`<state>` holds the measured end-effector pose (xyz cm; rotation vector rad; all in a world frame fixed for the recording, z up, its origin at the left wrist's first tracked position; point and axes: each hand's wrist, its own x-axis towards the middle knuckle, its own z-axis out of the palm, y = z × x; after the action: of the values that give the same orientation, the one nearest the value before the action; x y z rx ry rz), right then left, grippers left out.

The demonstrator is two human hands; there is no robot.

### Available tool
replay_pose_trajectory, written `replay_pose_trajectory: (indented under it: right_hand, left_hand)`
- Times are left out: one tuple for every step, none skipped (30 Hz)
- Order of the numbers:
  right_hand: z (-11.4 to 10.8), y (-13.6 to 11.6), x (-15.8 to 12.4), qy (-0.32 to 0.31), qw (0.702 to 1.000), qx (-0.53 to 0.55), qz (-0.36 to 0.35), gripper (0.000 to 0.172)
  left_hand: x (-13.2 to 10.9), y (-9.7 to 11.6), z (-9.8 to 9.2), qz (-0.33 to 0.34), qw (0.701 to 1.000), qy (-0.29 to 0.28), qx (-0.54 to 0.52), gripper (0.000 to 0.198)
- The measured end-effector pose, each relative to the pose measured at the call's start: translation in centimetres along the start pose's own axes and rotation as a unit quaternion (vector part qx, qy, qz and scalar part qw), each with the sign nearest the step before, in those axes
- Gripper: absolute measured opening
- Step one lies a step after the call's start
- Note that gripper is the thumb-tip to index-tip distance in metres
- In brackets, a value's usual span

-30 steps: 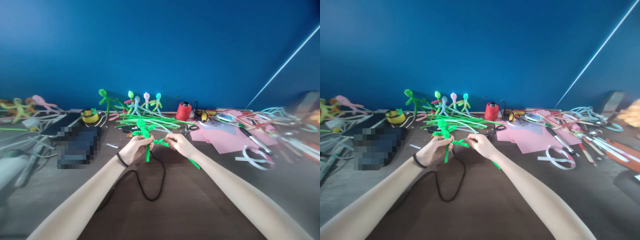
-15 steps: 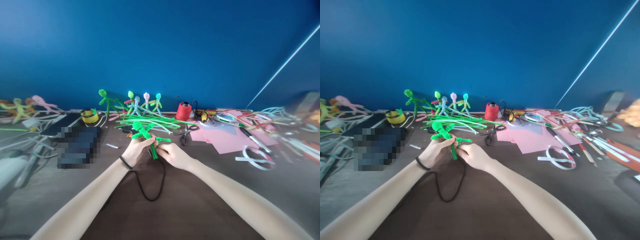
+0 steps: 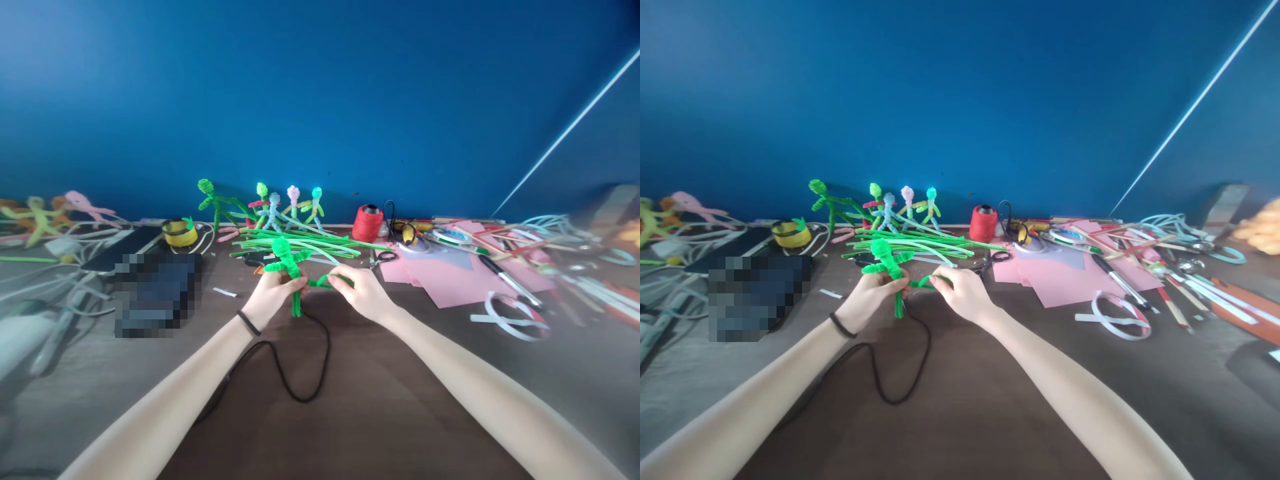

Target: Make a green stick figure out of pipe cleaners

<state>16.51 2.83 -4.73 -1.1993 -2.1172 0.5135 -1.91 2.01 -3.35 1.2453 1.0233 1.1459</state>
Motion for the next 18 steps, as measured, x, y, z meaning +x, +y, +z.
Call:
replay_pose_trajectory:
  right_hand:
    - [0.0, 0.2, 0.1, 0.002, 1.000, 0.001, 0.002, 0.026]
    - [0.1, 0.4, 0.1, 0.000, 1.000, 0.000, 0.004, 0.027]
    - [0.2, 0.5, 0.2, -0.003, 1.000, -0.004, 0.006, 0.028]
    - [0.3, 0.7, 0.2, -0.011, 1.000, -0.007, 0.007, 0.028]
    - [0.4, 0.8, 0.3, -0.021, 1.000, -0.008, 0.009, 0.028]
    - [0.5, 0.9, 0.3, -0.032, 0.999, -0.008, 0.010, 0.027]
    - [0.5, 0.9, 0.3, -0.043, 0.999, -0.006, 0.010, 0.026]
    - [0.6, 0.9, 0.3, -0.053, 0.999, -0.002, 0.009, 0.025]
    - [0.7, 0.9, 0.3, -0.062, 0.998, 0.001, 0.007, 0.025]
    - [0.7, 0.8, 0.3, -0.070, 0.998, 0.003, 0.005, 0.025]
    - [0.8, 0.7, 0.2, -0.078, 0.997, 0.002, 0.002, 0.026]
    - [0.9, 0.6, 0.1, -0.088, 0.996, -0.003, 0.000, 0.027]
    - [0.9, 0.4, 0.0, -0.100, 0.995, -0.013, 0.000, 0.029]
    - [1.0, 0.1, -0.1, -0.113, 0.993, -0.027, 0.000, 0.031]
    - [1.1, -0.1, -0.2, -0.124, 0.991, -0.042, 0.000, 0.032]
    - [1.2, -0.3, -0.4, -0.133, 0.990, -0.055, -0.002, 0.032]
    - [1.2, -0.5, -0.5, -0.141, 0.988, -0.065, -0.004, 0.031]
    - [1.3, -0.7, -0.5, -0.148, 0.986, -0.072, -0.008, 0.030]
  left_hand:
    - [-0.1, 0.1, 0.0, -0.010, 1.000, -0.008, -0.021, 0.014]
    - [-0.1, 0.1, 0.1, -0.021, 0.999, -0.015, -0.047, 0.014]
    - [-0.2, 0.2, 0.1, -0.032, 0.997, -0.020, -0.075, 0.014]
    - [-0.2, 0.2, 0.1, -0.042, 0.994, -0.024, -0.101, 0.015]
    - [-0.2, 0.2, 0.1, -0.053, 0.991, -0.028, -0.123, 0.015]
    - [-0.2, 0.1, 0.1, -0.061, 0.988, -0.033, -0.140, 0.015]
    - [-0.1, 0.1, 0.1, -0.065, 0.985, -0.036, -0.153, 0.014]
    - [-0.1, 0.0, 0.1, -0.069, 0.983, -0.038, -0.165, 0.014]
    - [0.0, -0.1, 0.0, -0.070, 0.981, -0.039, -0.175, 0.013]
    - [0.0, -0.2, 0.0, -0.070, 0.980, -0.040, -0.184, 0.013]
    - [0.1, -0.3, 0.0, -0.069, 0.978, -0.040, -0.193, 0.013]
    - [0.1, -0.4, 0.0, -0.068, 0.977, -0.040, -0.200, 0.014]
    - [0.2, -0.5, 0.0, -0.064, 0.976, -0.038, -0.205, 0.014]
    - [0.2, -0.5, 0.0, -0.060, 0.976, -0.035, -0.208, 0.014]
    - [0.2, -0.6, 0.0, -0.055, 0.976, -0.030, -0.209, 0.013]
    - [0.2, -0.6, 0.0, -0.048, 0.977, -0.024, -0.209, 0.013]
    - [0.2, -0.6, 0.1, -0.041, 0.978, -0.016, -0.206, 0.013]
    - [0.2, -0.6, 0.1, -0.034, 0.979, -0.007, -0.200, 0.013]
